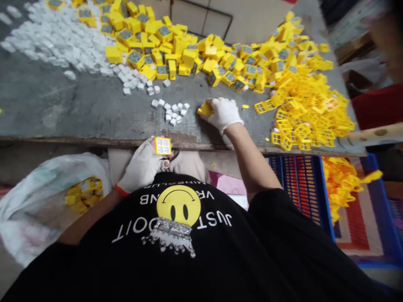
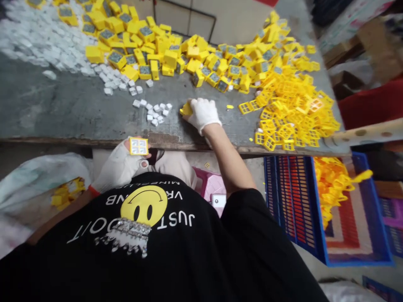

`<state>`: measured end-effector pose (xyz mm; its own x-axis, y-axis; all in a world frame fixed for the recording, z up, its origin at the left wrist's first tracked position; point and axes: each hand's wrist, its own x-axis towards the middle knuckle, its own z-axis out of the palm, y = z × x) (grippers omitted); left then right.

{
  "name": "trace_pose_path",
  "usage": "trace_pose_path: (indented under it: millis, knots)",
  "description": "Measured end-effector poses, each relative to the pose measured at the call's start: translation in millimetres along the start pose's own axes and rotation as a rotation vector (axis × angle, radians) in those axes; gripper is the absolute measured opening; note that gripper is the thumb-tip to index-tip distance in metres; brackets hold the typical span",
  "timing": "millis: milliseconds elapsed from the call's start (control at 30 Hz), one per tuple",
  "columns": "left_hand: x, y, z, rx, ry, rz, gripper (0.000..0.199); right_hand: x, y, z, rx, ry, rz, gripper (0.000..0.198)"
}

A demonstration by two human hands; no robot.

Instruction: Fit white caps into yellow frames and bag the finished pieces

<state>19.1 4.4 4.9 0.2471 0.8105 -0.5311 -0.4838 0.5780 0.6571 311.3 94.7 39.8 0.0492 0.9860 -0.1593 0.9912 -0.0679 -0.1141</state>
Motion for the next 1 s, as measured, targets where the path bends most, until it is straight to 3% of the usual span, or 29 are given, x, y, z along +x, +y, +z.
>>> trace_pose_path:
  millis: [167,267,433,800,1000]
  knots:
    - [-5.0,7.5,2.7,0.021,-0.083,0.017,0.032,-49.1,-16.4,1.5,0.422,0.103,-0.598,0.074]
    - [-8.3,10.5,5.3,0.01,-0.123,0.018,0.028,-67.8,-27.2,2.5,0.454,0.115,-0.767,0.07]
    - [-12.7,11.4,7.0,0.023,-0.14,0.021,0.025,-69.8,-37.1,7.9,0.438,0.143,-0.821,0.067]
    - [-17.5,8.6,8.6,0.068,-0.08,0.038,0.031,-67.5,-30.0,26.8,0.306,0.198,-0.89,0.072]
    - [-15.4,5.5,11.4,0.051,-0.075,0.04,0.034,-72.2,-28.6,24.3,0.232,0.159,-0.823,0.073]
